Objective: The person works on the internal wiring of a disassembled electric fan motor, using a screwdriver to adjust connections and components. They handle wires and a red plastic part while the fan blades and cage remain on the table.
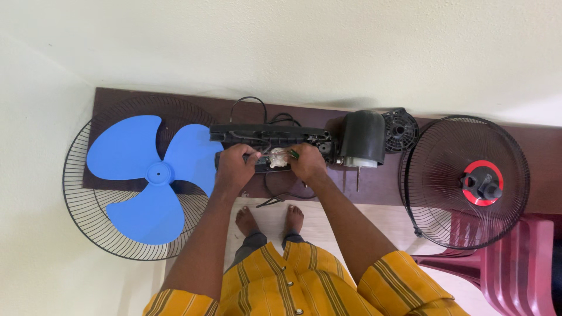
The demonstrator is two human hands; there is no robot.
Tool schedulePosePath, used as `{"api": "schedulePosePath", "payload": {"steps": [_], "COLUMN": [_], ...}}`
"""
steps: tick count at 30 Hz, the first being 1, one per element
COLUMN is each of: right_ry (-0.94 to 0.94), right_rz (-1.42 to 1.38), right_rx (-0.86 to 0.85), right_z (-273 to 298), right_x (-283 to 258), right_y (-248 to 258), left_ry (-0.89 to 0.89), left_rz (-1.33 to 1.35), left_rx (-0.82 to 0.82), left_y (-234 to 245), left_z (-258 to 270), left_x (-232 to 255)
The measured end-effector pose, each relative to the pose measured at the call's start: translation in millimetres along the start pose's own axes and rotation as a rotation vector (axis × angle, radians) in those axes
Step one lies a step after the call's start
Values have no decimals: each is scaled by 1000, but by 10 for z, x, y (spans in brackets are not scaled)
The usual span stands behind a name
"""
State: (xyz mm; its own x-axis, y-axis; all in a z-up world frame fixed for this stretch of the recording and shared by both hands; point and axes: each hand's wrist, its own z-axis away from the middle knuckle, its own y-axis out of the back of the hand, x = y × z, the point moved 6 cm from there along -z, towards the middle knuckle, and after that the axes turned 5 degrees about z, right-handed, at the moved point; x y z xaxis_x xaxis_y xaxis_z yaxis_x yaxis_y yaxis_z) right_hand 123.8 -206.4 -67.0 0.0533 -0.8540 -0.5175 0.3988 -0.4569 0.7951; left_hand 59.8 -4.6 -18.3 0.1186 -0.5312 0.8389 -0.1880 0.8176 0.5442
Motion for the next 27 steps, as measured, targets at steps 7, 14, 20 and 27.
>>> {"api": "schedulePosePath", "payload": {"steps": [7, 14, 20, 27], "right_ry": [-20, 67, 56, 112], "right_rz": [-27, -45, -34, -14], "right_rx": [-37, 19, 14, 52], "right_z": [-34, -58, -55, -18], "right_x": [-6, -72, -172, -226], "right_y": [15, 9, 8, 37], "left_ry": [48, 52, 48, 39], "left_rz": [-53, -29, 4, 15], "left_rx": [-31, -46, -49, -20], "left_y": [21, 4, -15, -50], "left_z": [-5, -42, -22, -17], "left_x": [21, -33, -54, -73]}}
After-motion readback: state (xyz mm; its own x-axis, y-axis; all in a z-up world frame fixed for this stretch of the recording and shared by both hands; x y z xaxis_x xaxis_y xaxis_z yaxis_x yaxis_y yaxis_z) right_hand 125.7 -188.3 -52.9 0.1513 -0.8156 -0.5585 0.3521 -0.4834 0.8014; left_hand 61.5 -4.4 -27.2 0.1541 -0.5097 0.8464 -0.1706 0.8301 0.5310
